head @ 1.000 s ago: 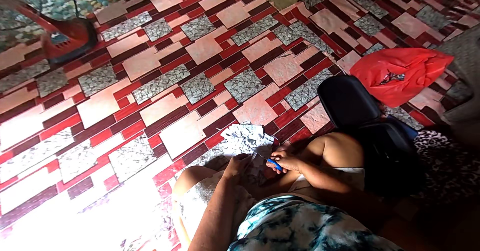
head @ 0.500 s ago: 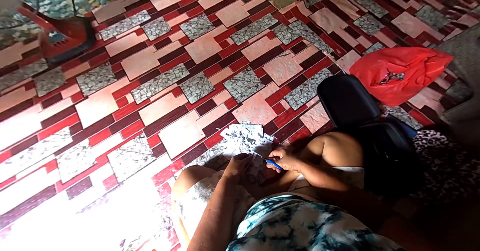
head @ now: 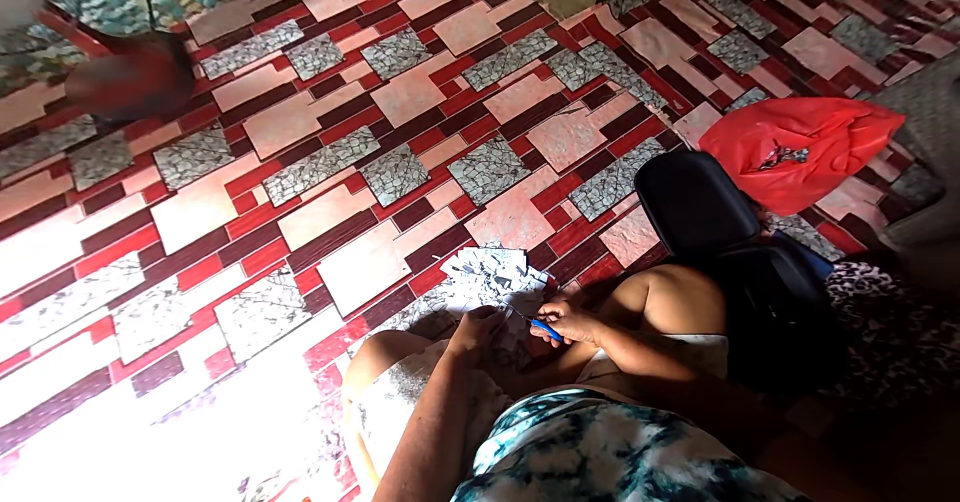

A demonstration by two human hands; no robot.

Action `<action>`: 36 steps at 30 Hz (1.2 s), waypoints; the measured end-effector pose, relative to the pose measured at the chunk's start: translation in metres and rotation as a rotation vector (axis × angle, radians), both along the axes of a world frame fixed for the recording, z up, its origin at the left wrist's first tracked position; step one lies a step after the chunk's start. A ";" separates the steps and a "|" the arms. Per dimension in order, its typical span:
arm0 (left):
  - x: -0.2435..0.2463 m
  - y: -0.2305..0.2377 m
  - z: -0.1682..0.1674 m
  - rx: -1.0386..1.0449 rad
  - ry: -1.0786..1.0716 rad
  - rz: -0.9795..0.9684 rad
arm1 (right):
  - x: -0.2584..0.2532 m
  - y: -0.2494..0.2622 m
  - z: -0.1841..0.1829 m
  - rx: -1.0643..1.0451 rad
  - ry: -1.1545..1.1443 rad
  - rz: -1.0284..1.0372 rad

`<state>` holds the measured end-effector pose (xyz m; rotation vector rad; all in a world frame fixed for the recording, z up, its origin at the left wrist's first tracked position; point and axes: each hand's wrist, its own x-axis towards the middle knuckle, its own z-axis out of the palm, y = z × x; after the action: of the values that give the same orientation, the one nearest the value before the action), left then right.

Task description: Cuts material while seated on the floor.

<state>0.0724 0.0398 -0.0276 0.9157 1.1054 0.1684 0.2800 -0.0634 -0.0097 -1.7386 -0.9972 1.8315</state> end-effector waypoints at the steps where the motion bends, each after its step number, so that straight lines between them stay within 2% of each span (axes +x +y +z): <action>1: 0.000 0.000 0.000 -0.003 0.001 -0.006 | 0.000 0.000 -0.001 0.016 0.000 -0.006; 6: 0.000 0.000 0.001 0.000 -0.017 -0.011 | 0.001 -0.002 -0.001 0.098 -0.012 -0.036; 13: 0.000 0.001 0.000 0.023 -0.002 0.001 | 0.001 0.001 0.003 -0.045 0.008 -0.046; 28: 0.000 0.001 -0.002 0.020 -0.025 -0.029 | 0.001 -0.002 0.000 0.080 0.004 -0.036; 36: 0.001 0.001 -0.001 0.021 -0.005 0.021 | 0.000 0.001 0.004 -0.053 0.056 -0.053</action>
<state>0.0734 0.0406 -0.0282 0.9221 1.1109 0.1996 0.2803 -0.0626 -0.0053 -1.7177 -0.8797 1.8779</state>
